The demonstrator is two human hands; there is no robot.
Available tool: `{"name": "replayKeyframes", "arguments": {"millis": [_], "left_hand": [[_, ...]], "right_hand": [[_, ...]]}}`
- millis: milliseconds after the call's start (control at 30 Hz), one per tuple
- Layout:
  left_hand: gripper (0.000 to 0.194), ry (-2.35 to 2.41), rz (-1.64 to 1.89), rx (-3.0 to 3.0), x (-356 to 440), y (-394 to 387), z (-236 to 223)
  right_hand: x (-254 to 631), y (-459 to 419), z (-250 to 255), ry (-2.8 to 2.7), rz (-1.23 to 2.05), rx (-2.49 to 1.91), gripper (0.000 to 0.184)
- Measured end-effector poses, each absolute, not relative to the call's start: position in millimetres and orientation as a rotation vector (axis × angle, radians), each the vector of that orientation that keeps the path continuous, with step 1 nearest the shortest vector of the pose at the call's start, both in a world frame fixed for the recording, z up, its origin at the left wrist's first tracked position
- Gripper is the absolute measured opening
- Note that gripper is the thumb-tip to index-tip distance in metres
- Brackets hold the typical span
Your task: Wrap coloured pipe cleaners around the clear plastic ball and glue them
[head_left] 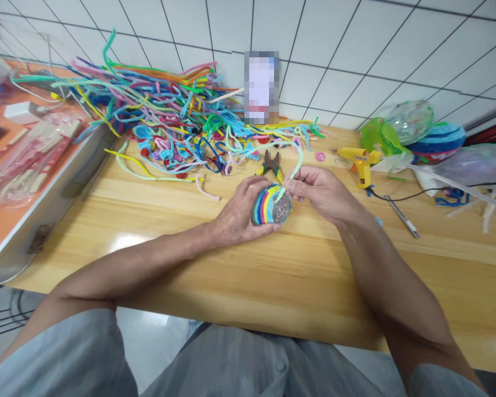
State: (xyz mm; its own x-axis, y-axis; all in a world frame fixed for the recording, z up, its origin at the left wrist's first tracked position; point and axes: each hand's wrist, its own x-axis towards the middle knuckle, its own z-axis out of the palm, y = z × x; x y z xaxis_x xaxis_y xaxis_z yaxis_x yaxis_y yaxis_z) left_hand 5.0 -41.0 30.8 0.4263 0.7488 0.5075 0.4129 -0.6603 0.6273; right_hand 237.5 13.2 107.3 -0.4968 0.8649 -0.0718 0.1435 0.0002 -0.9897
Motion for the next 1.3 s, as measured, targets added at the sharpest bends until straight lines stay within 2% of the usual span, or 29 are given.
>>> {"name": "replayKeyframes", "arguments": {"millis": [933, 1300], "left_hand": [[0.089, 0.927, 1.147, 2.302, 2.8, -35.5, 27.5], [0.09, 0.903, 1.212, 2.344, 4.5, -35.1, 24.8]], "right_hand": [[235.6, 12.6, 107.3, -1.707, 1.454, -1.043, 0.045], [232.9, 10.5, 98.8, -1.698, 1.454, -1.085, 0.052]]}}
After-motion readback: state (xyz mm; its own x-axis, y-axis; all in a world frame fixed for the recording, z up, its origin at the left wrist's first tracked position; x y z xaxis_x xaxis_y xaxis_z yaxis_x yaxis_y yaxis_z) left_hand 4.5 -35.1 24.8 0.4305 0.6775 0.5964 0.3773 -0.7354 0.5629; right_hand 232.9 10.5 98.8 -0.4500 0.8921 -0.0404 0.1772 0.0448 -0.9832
